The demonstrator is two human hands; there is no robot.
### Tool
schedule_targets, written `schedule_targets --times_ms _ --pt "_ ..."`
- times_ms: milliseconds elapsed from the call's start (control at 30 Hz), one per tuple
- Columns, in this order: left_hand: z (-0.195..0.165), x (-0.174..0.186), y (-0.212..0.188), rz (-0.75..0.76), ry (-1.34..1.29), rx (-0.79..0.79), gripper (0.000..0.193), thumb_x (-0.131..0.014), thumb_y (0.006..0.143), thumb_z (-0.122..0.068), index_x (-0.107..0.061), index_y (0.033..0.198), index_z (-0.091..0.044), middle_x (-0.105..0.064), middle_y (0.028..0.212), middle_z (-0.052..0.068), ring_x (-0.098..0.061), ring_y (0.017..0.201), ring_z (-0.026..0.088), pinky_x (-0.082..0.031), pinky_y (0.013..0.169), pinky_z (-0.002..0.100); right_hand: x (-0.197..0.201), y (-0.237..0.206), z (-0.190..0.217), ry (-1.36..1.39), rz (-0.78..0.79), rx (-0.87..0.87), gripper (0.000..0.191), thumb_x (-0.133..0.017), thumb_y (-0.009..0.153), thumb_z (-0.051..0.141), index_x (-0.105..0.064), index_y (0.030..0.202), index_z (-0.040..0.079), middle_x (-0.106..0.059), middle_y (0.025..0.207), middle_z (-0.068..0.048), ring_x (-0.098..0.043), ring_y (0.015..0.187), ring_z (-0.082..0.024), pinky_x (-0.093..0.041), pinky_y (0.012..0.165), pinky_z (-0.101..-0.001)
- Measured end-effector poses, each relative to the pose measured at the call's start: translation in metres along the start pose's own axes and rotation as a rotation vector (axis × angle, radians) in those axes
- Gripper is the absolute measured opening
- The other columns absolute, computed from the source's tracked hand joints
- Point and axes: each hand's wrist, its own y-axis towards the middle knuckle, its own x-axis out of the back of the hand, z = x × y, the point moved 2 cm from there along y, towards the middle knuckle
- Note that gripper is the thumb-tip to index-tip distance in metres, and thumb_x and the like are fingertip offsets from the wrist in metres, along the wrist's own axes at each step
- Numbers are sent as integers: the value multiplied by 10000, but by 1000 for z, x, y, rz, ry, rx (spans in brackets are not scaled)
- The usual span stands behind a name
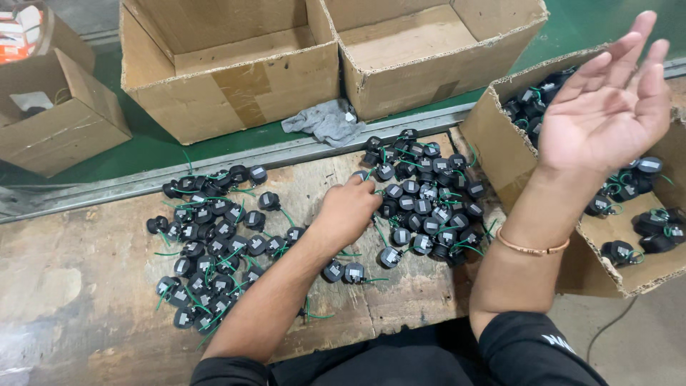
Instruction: The person sits at a factory workbench and handles small black electrical plug components with green wires one at a time, twisting and turning each unit in their hands, spreading them across the bench, and placing them into a cardboard box.
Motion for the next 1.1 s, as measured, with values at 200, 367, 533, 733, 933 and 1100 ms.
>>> schedule_targets --times_ms 200,367,533,733,933,1100 --pt "2 -7 1 -43 -37 -6 155 -793 714 -152 -741 858 -131 -687 907 34 -660 980 270 -578 676 425 -62 -58 -29 -226 348 -83 362 -446 1194 187 -385 1551 175 -524 1509 -38 -701 1101 -173 -601 967 -330" --pt "-2 -18 -3 1 -53 -72 171 -752 675 -159 -750 845 -145 -675 930 28 -641 990 265 -579 695 414 -93 -82 -59 -456 484 -54 576 -627 1020 87 -411 1553 55 -583 1420 -217 -730 975 -288 -632 780 -366" --pt "2 -33 1 49 29 -61 115 -655 822 -132 -762 814 -176 -656 972 4 -632 1037 233 -589 717 386 -108 -98 -73 -584 491 -85 648 -747 930 81 -425 1486 -1 -574 1406 -276 -724 975 -297 -626 790 -348" --pt "2 -35 -2 -3 -1 -53 168 -653 799 -119 -788 849 -206 -635 979 29 -614 1034 253 -585 671 394 -114 -104 -79 -598 525 -112 595 -774 948 105 -470 1444 -21 -584 1391 -267 -722 988 -277 -621 813 -339" --pt "-1 -31 1 88 55 -28 140 -660 798 -136 -788 811 -191 -629 1011 29 -610 1061 244 -589 696 387 -118 -114 -81 -670 580 -142 532 -793 1007 130 -518 1438 -17 -564 1399 -225 -712 1027 -238 -604 874 -326" --pt "-2 -28 0 15 -8 -25 131 -665 797 -124 -780 832 -176 -625 980 45 -611 1031 259 -580 679 405 -123 -114 -82 -713 601 -156 546 -798 1011 138 -507 1447 -14 -550 1451 -230 -710 1060 -226 -615 895 -322"
